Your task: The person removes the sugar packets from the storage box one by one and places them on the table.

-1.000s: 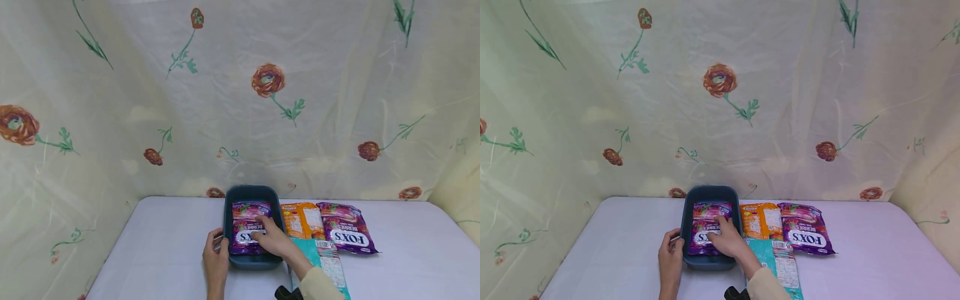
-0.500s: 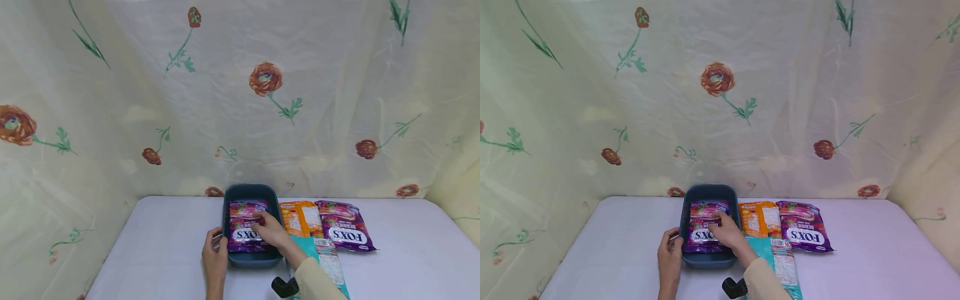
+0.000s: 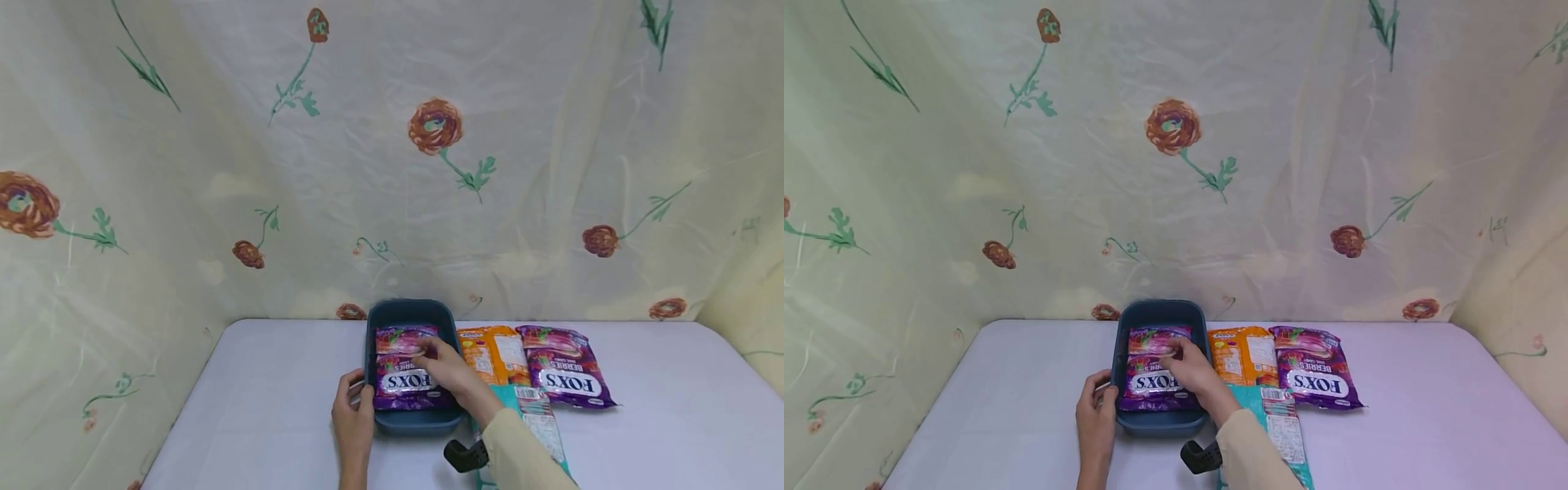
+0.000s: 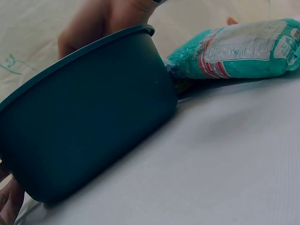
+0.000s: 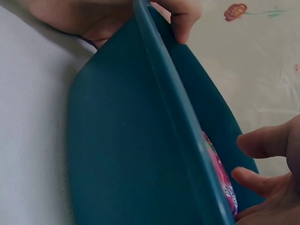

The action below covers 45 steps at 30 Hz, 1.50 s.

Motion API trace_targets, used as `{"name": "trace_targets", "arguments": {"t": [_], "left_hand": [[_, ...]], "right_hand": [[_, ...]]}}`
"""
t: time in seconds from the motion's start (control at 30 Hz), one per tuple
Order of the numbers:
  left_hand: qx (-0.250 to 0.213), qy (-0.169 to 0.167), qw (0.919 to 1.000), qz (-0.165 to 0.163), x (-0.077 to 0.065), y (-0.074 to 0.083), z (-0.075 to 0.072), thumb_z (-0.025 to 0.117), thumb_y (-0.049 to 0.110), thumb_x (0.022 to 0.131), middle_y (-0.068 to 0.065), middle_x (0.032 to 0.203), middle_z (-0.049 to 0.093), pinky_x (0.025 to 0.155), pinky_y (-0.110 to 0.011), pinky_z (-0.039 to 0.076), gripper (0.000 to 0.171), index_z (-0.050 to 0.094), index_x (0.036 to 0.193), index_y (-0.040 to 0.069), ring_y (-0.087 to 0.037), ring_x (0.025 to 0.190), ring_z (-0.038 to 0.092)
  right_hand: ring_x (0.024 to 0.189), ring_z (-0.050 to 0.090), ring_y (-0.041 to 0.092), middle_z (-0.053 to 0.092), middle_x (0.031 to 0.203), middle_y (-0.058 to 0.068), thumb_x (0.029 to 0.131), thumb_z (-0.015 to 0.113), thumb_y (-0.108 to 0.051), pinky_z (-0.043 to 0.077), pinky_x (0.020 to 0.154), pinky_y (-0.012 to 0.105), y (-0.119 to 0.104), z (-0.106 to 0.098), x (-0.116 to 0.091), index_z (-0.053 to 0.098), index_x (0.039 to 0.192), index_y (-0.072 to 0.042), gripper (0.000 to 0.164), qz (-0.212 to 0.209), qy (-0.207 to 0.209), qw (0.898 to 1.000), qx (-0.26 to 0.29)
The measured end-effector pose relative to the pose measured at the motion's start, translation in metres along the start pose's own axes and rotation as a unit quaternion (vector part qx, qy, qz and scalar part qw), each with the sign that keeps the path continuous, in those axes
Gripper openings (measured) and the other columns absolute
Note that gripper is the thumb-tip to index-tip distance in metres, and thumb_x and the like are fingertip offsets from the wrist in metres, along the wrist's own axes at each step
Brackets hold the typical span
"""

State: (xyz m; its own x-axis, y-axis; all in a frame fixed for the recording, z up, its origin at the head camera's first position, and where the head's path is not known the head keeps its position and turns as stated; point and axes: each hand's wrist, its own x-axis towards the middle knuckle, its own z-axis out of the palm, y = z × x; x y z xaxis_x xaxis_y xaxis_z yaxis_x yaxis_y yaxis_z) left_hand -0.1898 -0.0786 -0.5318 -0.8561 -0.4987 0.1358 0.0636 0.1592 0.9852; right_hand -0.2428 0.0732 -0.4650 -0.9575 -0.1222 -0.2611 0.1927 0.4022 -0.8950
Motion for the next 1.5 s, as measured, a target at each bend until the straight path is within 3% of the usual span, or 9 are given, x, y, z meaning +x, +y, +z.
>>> {"name": "trace_targets", "arguments": {"t": [0.13,0.47,0.57,0.73,0.97,1.17,1.3,1.5], "left_hand": [[0.007,0.002,0.9999,-0.006,-0.001,0.000,0.001,0.056,0.007,0.081,-0.006,0.105,0.068,0.076,-0.028,0.051,0.025,0.065,0.105,0.012,-0.017,0.093,0.064],[0.007,0.008,0.9999,-0.002,0.000,0.000,0.001,0.056,0.007,0.080,-0.005,0.104,0.069,0.074,-0.025,0.050,0.026,0.065,0.103,0.013,-0.017,0.091,0.064],[0.011,0.004,0.9999,-0.009,0.000,0.000,0.001,0.055,0.007,0.081,-0.006,0.105,0.068,0.074,-0.026,0.049,0.026,0.065,0.104,0.013,-0.018,0.093,0.064],[0.020,0.006,0.9992,-0.035,-0.001,0.000,-0.001,0.056,0.007,0.082,-0.005,0.108,0.068,0.078,-0.031,0.049,0.026,0.064,0.105,0.014,-0.018,0.095,0.063],[0.014,0.004,0.9994,-0.030,0.002,0.000,0.001,0.056,0.009,0.082,-0.005,0.107,0.068,0.078,-0.031,0.050,0.025,0.065,0.105,0.014,-0.017,0.094,0.064],[0.010,0.002,0.9995,-0.028,0.003,0.000,0.002,0.056,0.008,0.081,-0.005,0.106,0.068,0.076,-0.028,0.049,0.025,0.065,0.104,0.014,-0.017,0.094,0.064],[0.008,0.003,0.9996,-0.027,0.002,0.000,0.002,0.056,0.008,0.081,-0.004,0.106,0.068,0.075,-0.026,0.049,0.026,0.065,0.104,0.014,-0.017,0.094,0.063],[0.009,0.004,0.9996,-0.025,0.002,0.000,0.002,0.056,0.008,0.081,-0.005,0.106,0.068,0.074,-0.025,0.049,0.026,0.065,0.105,0.014,-0.016,0.093,0.063]], "right_hand": [[0.114,0.048,0.030,0.050,0.131,0.017,0.092,0.054,-0.016,0.033,0.105,0.054,0.001,-0.001,-0.006,0.047,0.134,-0.007,0.043,-0.005,-0.012,1.000,-0.009],[0.125,0.043,0.038,0.043,0.142,0.019,0.094,0.052,-0.017,0.029,0.106,0.059,-0.007,-0.014,-0.011,0.049,0.132,-0.012,0.039,-0.029,0.007,0.999,-0.030],[0.119,0.047,0.036,0.044,0.141,0.019,0.094,0.052,-0.018,0.032,0.104,0.059,-0.006,-0.014,-0.011,0.050,0.132,-0.016,0.038,-0.031,0.006,0.998,-0.051],[0.107,0.052,0.030,0.048,0.138,0.017,0.094,0.053,-0.019,0.039,0.098,0.057,-0.004,-0.010,-0.011,0.050,0.133,-0.020,0.039,-0.058,0.010,0.992,-0.108],[0.113,0.051,0.035,0.046,0.141,0.019,0.093,0.054,-0.014,0.036,0.099,0.061,-0.004,-0.012,-0.008,0.051,0.133,-0.020,0.041,-0.097,0.041,0.986,-0.125],[0.121,0.051,0.036,0.048,0.141,0.015,0.092,0.057,-0.020,0.035,0.100,0.061,0.000,-0.011,-0.008,0.052,0.133,-0.023,0.041,-0.120,0.066,0.979,-0.150],[0.117,0.054,0.033,0.052,0.138,0.013,0.091,0.060,-0.021,0.040,0.098,0.057,0.003,-0.007,-0.009,0.054,0.130,-0.024,0.040,-0.142,0.090,0.972,-0.164],[0.095,0.061,0.024,0.056,0.132,0.011,0.089,0.061,-0.014,0.054,0.083,0.042,0.009,-0.002,-0.011,0.059,0.126,-0.023,0.038,-0.162,0.116,0.972,-0.127]]}}
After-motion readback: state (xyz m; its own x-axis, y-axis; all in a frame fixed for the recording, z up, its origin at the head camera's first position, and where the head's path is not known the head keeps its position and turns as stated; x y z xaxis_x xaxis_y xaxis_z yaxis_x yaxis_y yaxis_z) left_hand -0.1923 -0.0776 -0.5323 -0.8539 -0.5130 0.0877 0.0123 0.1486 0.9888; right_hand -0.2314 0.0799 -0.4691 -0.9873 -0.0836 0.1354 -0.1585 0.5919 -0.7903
